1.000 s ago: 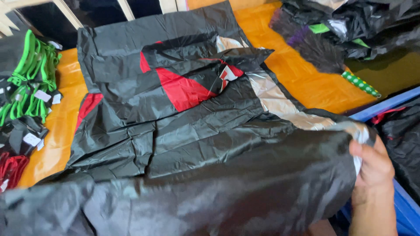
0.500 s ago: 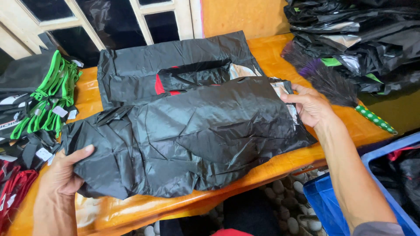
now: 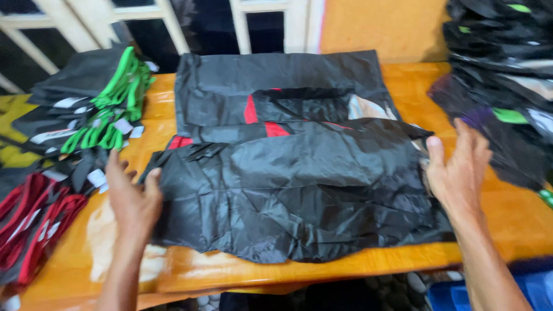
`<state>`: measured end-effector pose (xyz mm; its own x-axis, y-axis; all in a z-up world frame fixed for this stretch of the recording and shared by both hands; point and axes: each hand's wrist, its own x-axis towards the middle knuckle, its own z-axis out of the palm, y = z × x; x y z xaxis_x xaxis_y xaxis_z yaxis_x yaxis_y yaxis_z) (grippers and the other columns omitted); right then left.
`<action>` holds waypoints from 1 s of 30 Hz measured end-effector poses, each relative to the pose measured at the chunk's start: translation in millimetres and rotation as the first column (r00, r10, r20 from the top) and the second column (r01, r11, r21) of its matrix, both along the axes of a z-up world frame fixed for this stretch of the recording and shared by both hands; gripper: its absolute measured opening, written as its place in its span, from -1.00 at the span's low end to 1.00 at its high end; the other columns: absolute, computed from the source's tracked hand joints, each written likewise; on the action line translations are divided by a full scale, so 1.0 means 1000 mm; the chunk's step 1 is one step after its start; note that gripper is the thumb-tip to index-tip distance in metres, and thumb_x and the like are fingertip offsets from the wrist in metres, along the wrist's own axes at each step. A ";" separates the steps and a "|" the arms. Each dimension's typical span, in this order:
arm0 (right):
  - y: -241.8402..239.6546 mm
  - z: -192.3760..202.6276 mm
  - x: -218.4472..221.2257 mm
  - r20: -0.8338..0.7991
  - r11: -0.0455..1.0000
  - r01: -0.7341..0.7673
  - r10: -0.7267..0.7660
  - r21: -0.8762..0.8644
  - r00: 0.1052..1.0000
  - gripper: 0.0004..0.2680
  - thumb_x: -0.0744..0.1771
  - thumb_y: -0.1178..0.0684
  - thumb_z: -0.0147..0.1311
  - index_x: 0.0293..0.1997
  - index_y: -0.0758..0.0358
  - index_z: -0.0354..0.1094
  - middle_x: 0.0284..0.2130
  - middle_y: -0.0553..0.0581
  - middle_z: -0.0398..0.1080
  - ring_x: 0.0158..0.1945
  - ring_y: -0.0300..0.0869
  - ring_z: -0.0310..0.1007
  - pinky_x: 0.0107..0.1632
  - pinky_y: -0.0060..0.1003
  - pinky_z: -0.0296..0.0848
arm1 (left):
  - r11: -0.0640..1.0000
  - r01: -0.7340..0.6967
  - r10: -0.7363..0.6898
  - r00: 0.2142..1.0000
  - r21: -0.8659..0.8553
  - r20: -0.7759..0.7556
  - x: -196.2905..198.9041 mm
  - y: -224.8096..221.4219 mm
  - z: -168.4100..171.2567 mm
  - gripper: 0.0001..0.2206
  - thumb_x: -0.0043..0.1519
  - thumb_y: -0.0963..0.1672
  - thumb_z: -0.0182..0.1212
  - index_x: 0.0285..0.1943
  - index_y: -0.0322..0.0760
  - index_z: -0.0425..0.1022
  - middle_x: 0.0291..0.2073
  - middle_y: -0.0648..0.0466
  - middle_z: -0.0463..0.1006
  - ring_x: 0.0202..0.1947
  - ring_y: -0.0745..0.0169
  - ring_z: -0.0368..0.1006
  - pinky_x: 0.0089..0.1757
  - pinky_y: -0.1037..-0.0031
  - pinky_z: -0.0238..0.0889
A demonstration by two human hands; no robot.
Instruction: Dusting, folding, and rolling a black raincoat on a table to prepare it for storage or shipping.
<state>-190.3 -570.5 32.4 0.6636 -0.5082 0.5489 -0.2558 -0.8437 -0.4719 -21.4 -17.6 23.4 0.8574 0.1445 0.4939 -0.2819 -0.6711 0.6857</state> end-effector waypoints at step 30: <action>0.103 -0.039 0.038 -0.602 0.897 -0.439 0.326 -0.046 0.729 -0.40 0.32 -0.55 -0.17 0.54 -0.32 -0.07 0.56 0.18 -0.25 0.57 0.30 -0.32 0.20 0.86 -0.35 | 0.675 0.518 -0.394 0.855 0.526 -0.337 -0.023 -0.065 -0.008 -0.27 0.28 0.25 -0.06 0.61 0.07 0.07 0.53 0.00 0.13 0.55 -0.16 -0.13 0.23 -0.59 -0.37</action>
<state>-151.8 -467.7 -7.0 0.9952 -0.0764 0.0612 -0.0640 -0.9810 -0.1831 -44.8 -82.1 15.3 0.8180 -0.5487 0.1726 -0.5748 -0.7697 0.2777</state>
